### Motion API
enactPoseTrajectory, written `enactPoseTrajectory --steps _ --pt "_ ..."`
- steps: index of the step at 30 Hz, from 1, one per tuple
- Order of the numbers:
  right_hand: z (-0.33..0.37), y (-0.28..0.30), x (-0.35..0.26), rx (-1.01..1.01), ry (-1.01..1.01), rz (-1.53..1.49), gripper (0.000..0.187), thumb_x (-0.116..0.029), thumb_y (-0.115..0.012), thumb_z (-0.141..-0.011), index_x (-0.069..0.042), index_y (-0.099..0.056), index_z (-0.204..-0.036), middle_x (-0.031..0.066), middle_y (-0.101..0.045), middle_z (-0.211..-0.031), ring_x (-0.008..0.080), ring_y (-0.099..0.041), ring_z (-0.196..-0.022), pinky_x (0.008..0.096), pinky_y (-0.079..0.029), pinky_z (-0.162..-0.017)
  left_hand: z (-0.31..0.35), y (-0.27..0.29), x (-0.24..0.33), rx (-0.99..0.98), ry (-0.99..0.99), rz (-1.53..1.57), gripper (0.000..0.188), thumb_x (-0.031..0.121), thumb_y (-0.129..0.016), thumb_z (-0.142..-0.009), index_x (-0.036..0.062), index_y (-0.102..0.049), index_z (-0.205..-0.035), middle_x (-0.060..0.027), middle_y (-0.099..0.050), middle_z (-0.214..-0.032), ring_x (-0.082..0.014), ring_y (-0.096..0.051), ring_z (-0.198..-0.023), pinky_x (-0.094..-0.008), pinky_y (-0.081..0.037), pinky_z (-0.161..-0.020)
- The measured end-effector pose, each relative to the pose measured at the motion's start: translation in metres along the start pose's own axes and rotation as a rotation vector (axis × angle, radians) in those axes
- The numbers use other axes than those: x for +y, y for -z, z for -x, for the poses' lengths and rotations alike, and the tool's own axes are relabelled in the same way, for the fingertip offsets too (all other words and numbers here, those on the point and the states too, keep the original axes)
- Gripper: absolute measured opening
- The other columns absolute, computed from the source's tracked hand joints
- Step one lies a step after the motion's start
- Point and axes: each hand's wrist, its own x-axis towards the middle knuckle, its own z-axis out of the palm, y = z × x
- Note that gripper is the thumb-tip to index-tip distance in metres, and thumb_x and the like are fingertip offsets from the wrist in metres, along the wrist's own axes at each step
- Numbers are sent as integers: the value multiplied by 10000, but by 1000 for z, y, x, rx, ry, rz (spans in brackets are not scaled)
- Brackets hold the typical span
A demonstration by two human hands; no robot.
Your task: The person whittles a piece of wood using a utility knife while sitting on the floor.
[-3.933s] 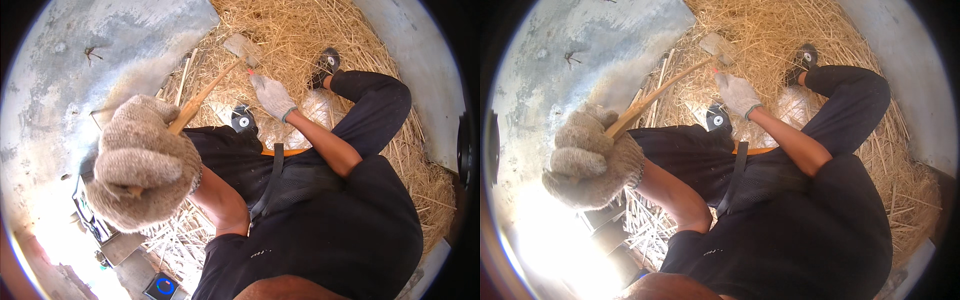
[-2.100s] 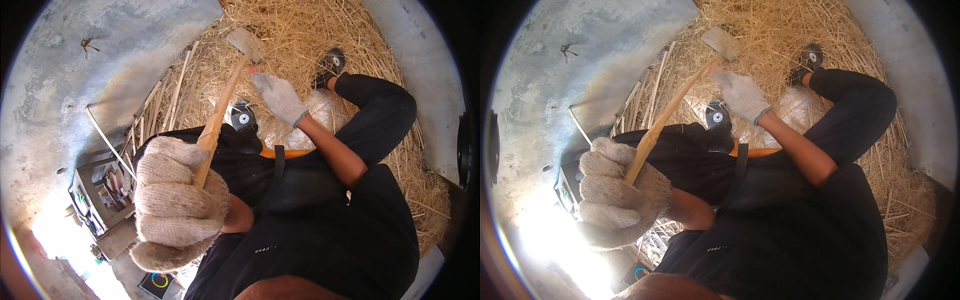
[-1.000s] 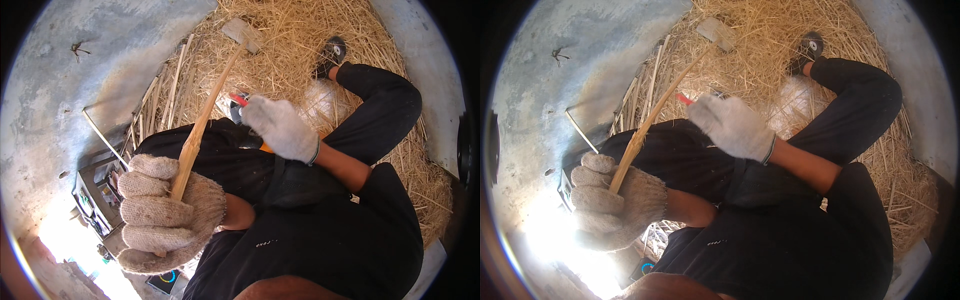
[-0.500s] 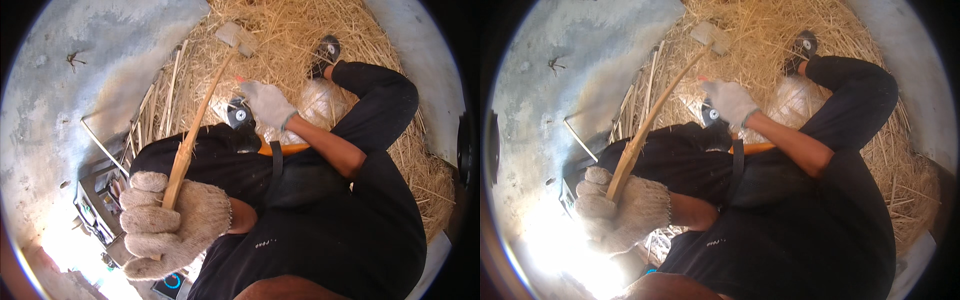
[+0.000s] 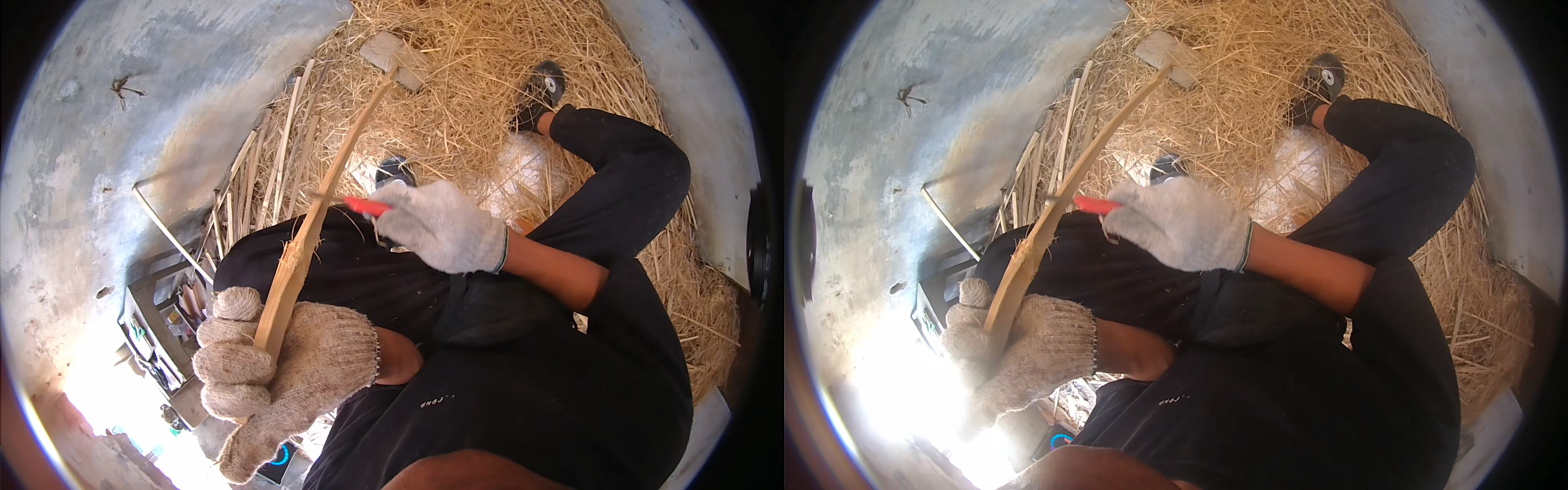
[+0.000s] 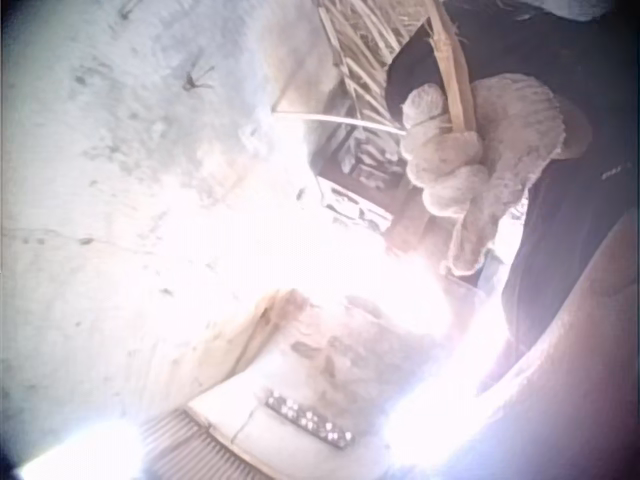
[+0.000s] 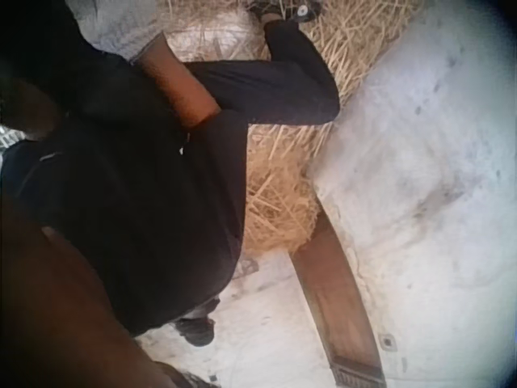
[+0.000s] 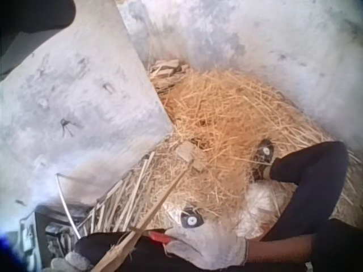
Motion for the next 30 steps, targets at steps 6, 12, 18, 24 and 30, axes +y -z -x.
enactPoseTrajectory --steps 6,12,18,24,30 --pt "-10 -18 26 138 -14 217 253 -269 -527 -996 -25 -573 -1048 195 -601 -615 378 -645 -580 455 -504 -536 1 1 -1 -15 11 17 506 537 -467 -959 159 -404 -627 4 -350 -615 -159 -385 -622 -347 -372 -573" --pt "-53 0 128 215 -259 640 411 -366 -427 -1000 10 -591 -1025 248 -648 -697 422 -670 -659 517 -525 -586 2 -1 -1 -11 22 17 526 557 -475 -956 147 -422 -630 -2 -371 -616 -158 -411 -631 -342 -388 -572" --pt "-50 34 187 129 -596 542 582 -450 -323 -1009 42 -626 -1074 323 -649 -1027 458 -637 -1005 509 -501 -850 1 -1 4 -14 16 36 547 577 -484 -952 135 -440 -632 -9 -391 -617 -157 -436 -639 -336 -405 -571" --pt "-34 35 123 328 -331 353 496 -407 -358 -1026 35 -578 -1069 254 -617 -859 415 -601 -846 493 -465 -765 -7 -12 9 98 38 71 570 597 -493 -949 122 -458 -635 -15 -411 -618 -156 -461 -648 -331 -421 -571" --pt "1 41 71 367 -373 28 467 -428 -409 -1035 13 -558 -1069 119 -505 -710 218 -484 -641 366 -431 -643 -28 -38 2 263 44 -95 683 682 -249 -991 179 -303 -531 19 -257 -502 -116 -310 -432 -291 -390 -399"
